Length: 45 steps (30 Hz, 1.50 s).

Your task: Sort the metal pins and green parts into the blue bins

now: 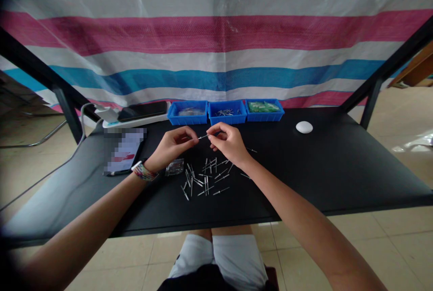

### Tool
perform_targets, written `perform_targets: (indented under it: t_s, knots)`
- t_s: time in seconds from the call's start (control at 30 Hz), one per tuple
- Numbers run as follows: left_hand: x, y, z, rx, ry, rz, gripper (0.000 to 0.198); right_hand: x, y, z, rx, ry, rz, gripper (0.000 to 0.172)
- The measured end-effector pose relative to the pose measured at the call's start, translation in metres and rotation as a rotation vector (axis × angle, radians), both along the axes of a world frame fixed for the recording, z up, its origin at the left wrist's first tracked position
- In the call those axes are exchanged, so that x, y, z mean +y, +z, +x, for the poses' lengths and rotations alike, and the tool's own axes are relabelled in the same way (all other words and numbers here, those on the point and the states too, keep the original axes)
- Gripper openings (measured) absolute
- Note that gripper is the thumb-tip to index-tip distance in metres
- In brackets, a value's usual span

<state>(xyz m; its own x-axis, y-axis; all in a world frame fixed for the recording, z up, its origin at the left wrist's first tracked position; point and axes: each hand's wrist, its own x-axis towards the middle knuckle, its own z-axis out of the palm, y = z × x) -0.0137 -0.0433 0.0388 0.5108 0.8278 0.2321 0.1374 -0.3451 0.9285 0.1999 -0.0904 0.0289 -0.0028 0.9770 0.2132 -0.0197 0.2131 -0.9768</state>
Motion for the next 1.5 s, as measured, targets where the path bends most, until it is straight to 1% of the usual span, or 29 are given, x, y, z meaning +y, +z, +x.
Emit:
perform_targets:
  t_s: [0.1, 0.2, 0.6, 0.7, 0.8, 0.97, 1.07, 1.3, 1.4, 1.5]
  knots:
    - [0.0004, -0.0005, -0.0001, -0.014, 0.030, 0.013, 0.028, 0.0006, -0.0004, -0.0004, 0.044, 0.052, -0.071, 0.026]
    - [0.0004, -0.0014, -0.0007, -0.037, 0.038, 0.017, 0.027, 0.0004, -0.0006, -0.0010, 0.077, 0.062, -0.102, 0.026]
    - [0.0001, -0.0022, 0.0001, -0.084, -0.006, -0.030, 0.027, 0.0008, -0.0024, -0.0025, 0.066, 0.011, -0.032, 0.019]
    - [0.0004, -0.0028, 0.0011, -0.113, -0.042, -0.083, 0.029, 0.0017, -0.0040, -0.0028, 0.056, -0.011, 0.001, 0.017]
    - [0.0006, -0.0029, 0.0016, -0.121, -0.080, -0.108, 0.027, 0.0025, -0.0062, -0.0028, 0.036, -0.017, 0.023, 0.015]
    - [0.0000, -0.0019, 0.0013, -0.124, -0.071, -0.109, 0.026, 0.0031, -0.0088, -0.0025, 0.018, -0.010, 0.042, 0.013]
    - [-0.0003, -0.0013, 0.0013, -0.115, -0.043, -0.095, 0.026, 0.0031, -0.0083, -0.0022, 0.021, 0.007, 0.028, 0.015]
    - [-0.0021, -0.0006, 0.0015, -0.086, -0.013, -0.066, 0.023, 0.0015, -0.0068, -0.0038, 0.040, 0.093, -0.096, 0.018]
    - [-0.0030, -0.0008, 0.0016, -0.077, -0.009, -0.054, 0.023, 0.0011, -0.0072, -0.0055, 0.059, 0.087, -0.101, 0.019]
    - [-0.0005, 0.0027, -0.0030, -0.056, -0.062, -0.086, 0.027, 0.0030, -0.0081, -0.0040, 0.075, 0.039, -0.067, 0.020]
